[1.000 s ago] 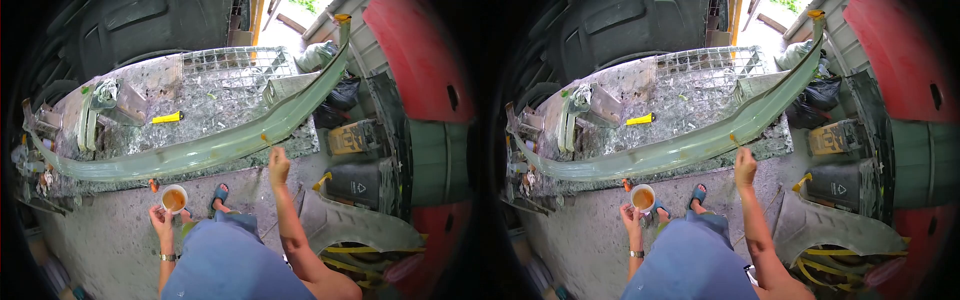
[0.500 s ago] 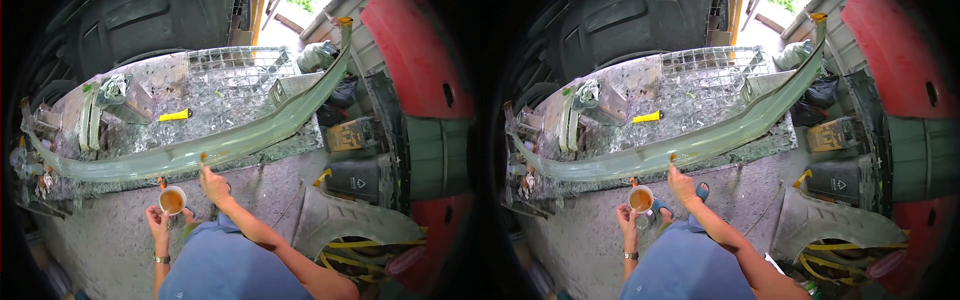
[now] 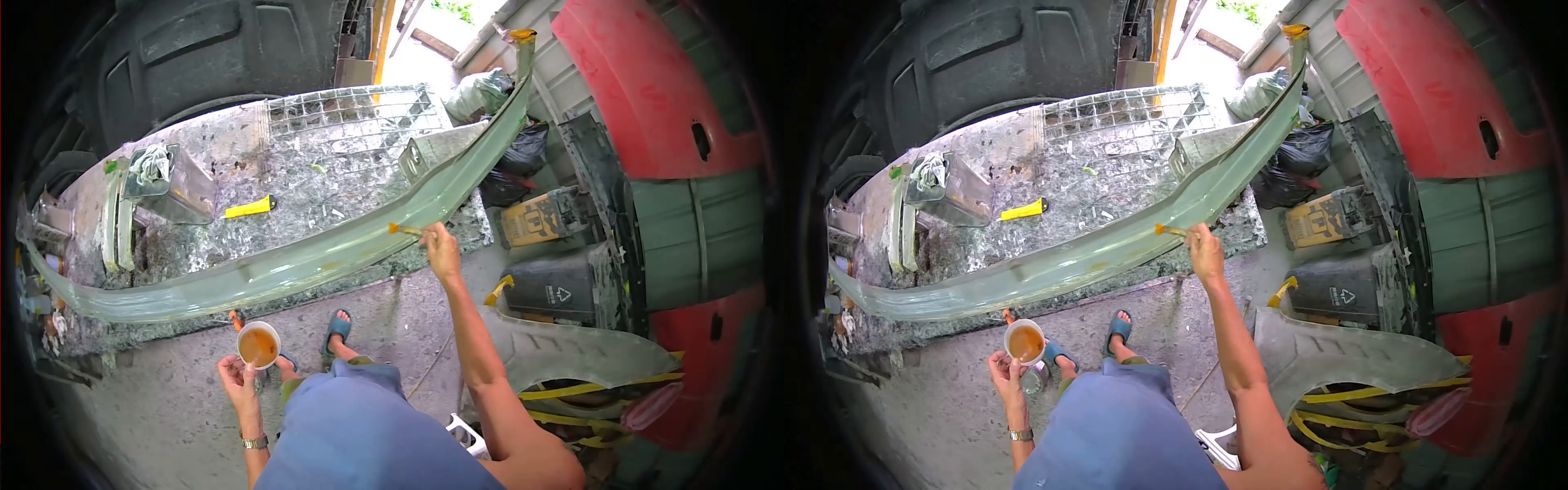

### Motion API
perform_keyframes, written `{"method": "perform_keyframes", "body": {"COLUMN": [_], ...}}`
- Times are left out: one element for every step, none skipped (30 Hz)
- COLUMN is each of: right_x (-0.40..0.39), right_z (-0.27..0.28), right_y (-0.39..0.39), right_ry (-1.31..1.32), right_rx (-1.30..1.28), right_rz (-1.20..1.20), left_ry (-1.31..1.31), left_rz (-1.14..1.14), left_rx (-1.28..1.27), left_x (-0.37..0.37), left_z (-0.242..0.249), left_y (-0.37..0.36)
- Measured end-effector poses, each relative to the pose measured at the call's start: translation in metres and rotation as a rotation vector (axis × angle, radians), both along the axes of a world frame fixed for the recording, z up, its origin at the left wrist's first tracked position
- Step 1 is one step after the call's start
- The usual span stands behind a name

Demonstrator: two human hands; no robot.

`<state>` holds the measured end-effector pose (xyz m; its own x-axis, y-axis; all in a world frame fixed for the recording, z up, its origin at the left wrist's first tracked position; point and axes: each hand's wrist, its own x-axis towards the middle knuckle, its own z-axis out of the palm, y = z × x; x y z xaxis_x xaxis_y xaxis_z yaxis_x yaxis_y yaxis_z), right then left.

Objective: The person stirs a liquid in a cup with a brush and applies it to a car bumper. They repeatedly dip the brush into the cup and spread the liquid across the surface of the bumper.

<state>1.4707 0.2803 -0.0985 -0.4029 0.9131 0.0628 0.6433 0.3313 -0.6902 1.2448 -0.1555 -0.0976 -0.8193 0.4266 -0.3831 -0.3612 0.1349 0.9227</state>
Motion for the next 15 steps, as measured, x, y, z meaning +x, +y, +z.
{"method": "perform_keyframes", "body": {"right_x": [0.003,0.005,0.006,0.003,-0.002,-0.008,-0.014,-0.022,-0.029,-0.039,-0.048,-0.058,-0.069,-0.083,-0.097], "right_z": [0.007,0.014,0.019,0.023,0.026,0.027,0.022,0.017,0.011,0.005,0.001,-0.003,-0.005,0.001,0.003], "right_y": [0.004,0.004,0.002,-0.003,-0.010,-0.019,-0.030,-0.042,-0.052,-0.061,-0.068,-0.075,-0.082,-0.087,-0.088], "right_ry": [-0.047,-0.093,-0.095,-0.180,-0.261,-0.339,-0.339,-0.332,-0.327,-0.380,-0.385,-0.387,-0.391,-0.400,-0.411], "right_rx": [0.076,0.151,0.148,0.273,0.397,0.335,0.330,0.348,0.368,0.290,0.290,0.264,0.237,0.206,0.205], "right_rz": [-0.036,-0.070,-0.064,-0.076,-0.084,-0.041,-0.023,0.083,0.185,0.227,0.237,0.275,0.314,0.301,0.319], "left_ry": [-0.002,-0.031,-0.060,-0.061,-0.045,-0.030,-0.033,-0.007,0.016,0.009,-0.013,-0.035,-0.044,-0.030,-0.019], "left_rz": [0.000,0.002,0.009,0.022,0.006,-0.010,0.007,-0.009,-0.027,-0.019,0.001,0.023,0.038,0.017,-0.004], "left_rx": [0.002,0.013,0.021,0.013,0.013,0.014,0.006,0.019,0.035,0.034,0.048,0.062,0.059,0.050,0.041], "left_x": [0.002,0.004,0.005,0.004,0.003,0.002,0.000,-0.002,-0.003,-0.004,-0.006,-0.009,-0.012,-0.015,-0.017], "left_z": [0.004,0.008,0.012,0.011,0.008,0.005,0.004,0.003,0.002,0.002,0.003,0.005,0.005,0.005,0.005], "left_y": [0.004,0.008,0.009,0.008,0.005,0.001,-0.003,-0.005,-0.008,-0.011,-0.015,-0.020,-0.026,-0.032,-0.037]}}
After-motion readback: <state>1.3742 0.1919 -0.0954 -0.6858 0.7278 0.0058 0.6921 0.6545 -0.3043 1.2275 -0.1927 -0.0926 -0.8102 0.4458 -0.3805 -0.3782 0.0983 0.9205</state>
